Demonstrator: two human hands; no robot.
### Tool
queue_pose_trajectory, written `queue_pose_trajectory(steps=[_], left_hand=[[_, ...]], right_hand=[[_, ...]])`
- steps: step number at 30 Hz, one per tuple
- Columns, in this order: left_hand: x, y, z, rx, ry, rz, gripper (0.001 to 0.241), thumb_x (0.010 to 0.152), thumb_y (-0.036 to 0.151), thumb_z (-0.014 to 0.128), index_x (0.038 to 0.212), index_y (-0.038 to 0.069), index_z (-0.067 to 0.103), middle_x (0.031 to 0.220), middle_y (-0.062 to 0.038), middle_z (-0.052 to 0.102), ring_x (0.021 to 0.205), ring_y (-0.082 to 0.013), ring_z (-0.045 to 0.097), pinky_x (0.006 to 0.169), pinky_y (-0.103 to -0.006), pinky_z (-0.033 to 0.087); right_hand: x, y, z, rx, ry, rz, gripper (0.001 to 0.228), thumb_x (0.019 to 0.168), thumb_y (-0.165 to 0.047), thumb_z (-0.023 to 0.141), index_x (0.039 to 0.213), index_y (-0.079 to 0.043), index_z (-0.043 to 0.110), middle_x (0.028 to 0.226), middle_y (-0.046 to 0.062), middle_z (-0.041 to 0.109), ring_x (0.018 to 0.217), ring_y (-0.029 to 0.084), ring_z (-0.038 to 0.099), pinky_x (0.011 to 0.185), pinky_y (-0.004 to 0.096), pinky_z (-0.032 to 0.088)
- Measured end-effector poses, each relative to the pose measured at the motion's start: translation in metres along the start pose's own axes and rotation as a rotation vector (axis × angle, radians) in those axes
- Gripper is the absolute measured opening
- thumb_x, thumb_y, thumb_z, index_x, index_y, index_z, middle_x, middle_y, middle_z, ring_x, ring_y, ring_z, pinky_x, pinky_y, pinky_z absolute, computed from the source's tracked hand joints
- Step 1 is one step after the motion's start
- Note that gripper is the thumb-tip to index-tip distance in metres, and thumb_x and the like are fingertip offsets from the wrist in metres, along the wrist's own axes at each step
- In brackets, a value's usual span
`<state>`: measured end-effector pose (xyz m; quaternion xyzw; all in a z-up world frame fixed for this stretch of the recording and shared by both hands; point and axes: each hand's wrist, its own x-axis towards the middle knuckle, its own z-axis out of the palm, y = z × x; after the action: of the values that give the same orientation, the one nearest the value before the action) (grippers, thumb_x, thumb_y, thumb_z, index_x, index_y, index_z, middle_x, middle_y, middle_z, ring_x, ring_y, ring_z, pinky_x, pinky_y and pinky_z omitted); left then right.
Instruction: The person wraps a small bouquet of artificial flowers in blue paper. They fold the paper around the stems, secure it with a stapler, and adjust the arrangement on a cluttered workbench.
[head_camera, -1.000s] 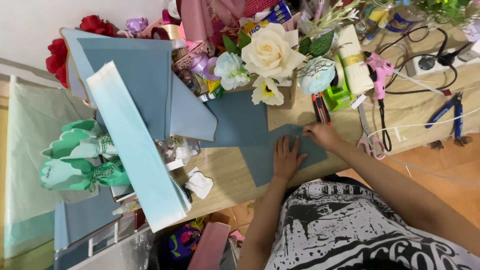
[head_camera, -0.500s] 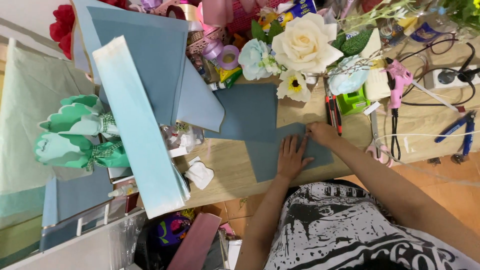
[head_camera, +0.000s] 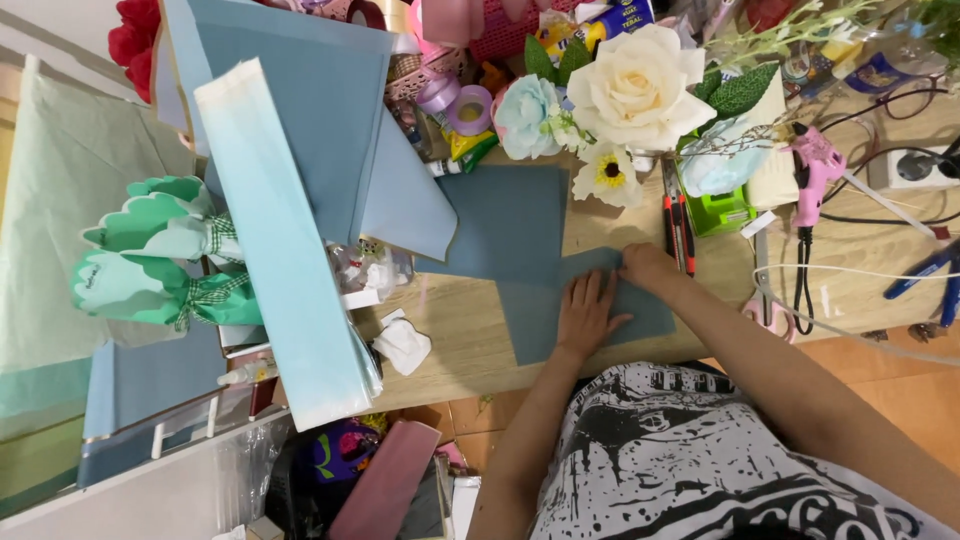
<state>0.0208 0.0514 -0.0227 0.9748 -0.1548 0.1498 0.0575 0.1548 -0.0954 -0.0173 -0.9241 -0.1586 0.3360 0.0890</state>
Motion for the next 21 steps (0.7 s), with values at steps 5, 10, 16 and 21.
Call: queue_pose_trajectory(steps=[5, 10, 16, 21], left_hand=[[-0.004, 0.011, 0.014, 0.069, -0.093, -0.015, 0.083, 0.091, 0.074, 0.033, 0.141, 0.012, 0.054, 0.149, -0.011, 0.041, 0.135, -0.0304, 0.045, 0.115, -0.0540, 0.038], [0.003, 0.018, 0.007, 0.182, -0.158, 0.025, 0.081, 0.091, 0.075, 0.033, 0.132, 0.012, 0.063, 0.151, -0.005, 0.041, 0.139, -0.0288, 0.042, 0.116, -0.0594, 0.036], [0.003, 0.011, 0.019, 0.103, -0.105, 0.052, 0.079, 0.088, 0.072, 0.044, 0.130, 0.007, 0.063, 0.148, -0.010, 0.044, 0.135, -0.0306, 0.048, 0.109, -0.0623, 0.042], [0.003, -0.012, 0.026, -0.123, 0.002, -0.001, 0.065, 0.096, 0.059, 0.049, 0.136, 0.009, 0.056, 0.137, -0.012, 0.051, 0.132, -0.0327, 0.051, 0.107, -0.0539, 0.045]], right_hand=[[-0.003, -0.004, 0.001, -0.133, 0.034, 0.089, 0.040, 0.091, -0.038, 0.069, 0.112, -0.005, 0.074, 0.104, 0.018, 0.076, 0.106, 0.036, 0.073, 0.080, 0.052, 0.061], [-0.013, 0.008, 0.014, -0.299, 0.110, 0.149, 0.029, 0.093, -0.034, 0.065, 0.109, -0.012, 0.074, 0.098, 0.012, 0.076, 0.096, 0.034, 0.074, 0.069, 0.058, 0.057], [-0.031, 0.036, 0.039, -0.304, 0.257, 0.108, 0.020, 0.095, -0.025, 0.062, 0.092, -0.013, 0.077, 0.086, 0.010, 0.077, 0.086, 0.031, 0.076, 0.068, 0.050, 0.057], [-0.064, 0.055, 0.065, -0.333, 0.304, -0.009, 0.019, 0.092, -0.024, 0.063, 0.080, -0.013, 0.074, 0.081, 0.007, 0.076, 0.080, 0.029, 0.075, 0.066, 0.050, 0.057]])
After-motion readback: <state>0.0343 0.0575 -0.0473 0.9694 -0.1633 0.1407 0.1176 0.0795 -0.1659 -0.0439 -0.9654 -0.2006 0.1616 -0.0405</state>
